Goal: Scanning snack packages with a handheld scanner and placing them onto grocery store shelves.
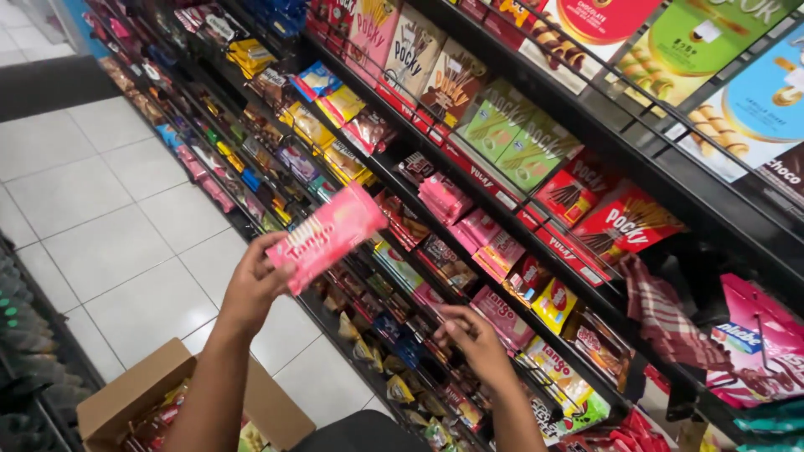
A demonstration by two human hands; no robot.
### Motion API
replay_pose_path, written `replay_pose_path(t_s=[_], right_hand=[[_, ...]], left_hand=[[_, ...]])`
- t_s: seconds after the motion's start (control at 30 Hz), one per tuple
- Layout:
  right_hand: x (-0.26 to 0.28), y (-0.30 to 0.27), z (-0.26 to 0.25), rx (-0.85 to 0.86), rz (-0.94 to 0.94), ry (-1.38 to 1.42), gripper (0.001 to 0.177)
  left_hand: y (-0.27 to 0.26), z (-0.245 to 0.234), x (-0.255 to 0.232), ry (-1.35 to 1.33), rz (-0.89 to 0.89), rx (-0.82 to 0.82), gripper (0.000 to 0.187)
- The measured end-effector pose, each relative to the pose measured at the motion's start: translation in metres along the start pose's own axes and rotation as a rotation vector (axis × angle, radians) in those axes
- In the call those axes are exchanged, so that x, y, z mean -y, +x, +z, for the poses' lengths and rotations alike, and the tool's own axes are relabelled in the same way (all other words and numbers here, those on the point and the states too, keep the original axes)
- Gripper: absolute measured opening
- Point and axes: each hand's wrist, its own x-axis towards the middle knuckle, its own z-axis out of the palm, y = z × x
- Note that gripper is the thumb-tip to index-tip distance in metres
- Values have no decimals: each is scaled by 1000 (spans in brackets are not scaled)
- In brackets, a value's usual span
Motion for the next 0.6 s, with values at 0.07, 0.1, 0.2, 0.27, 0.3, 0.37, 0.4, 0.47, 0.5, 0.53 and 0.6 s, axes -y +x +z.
replay_pose_path(t_s=[0.07, 0.1, 0.2, 0.27, 0.3, 0.37, 0.4, 0.47, 0.5, 0.53, 0.6], right_hand=[[-7, -1, -4, 14, -15, -5, 39], [-10, -1, -7, 29, -26, -8, 39], [-10, -3, -9, 36, -23, -15, 38], [-9, -6, -11, 26, -21, -12, 38], [-9, -8, -12, 20, -8, -6, 37], [-11, -10, -19, 1, -6, -3, 37], [-12, -11, -22, -11, 4, 2, 36], [-18, -12, -30, -24, 3, -1, 36], [-21, -13, -34, -32, 6, -1, 36], [-21, -14, -38, -35, 3, -3, 36], [-23, -17, -45, -61, 30, -15, 36]], left_hand=[[15, 16, 7, -59, 12, -83, 56], [22, 24, 10, -118, 20, -168, 54], [51, 50, 23, -234, 118, -165, 51], [65, 68, 24, -252, 123, -168, 51], [72, 77, 25, -269, 119, -179, 52], [86, 94, 23, -303, 143, -163, 51], [91, 102, 23, -335, 161, -156, 51], [104, 118, 20, -373, 178, -132, 50], [110, 126, 18, -409, 193, -112, 48], [114, 132, 19, -411, 195, -109, 48], [123, 143, 20, -372, 218, -130, 47]])
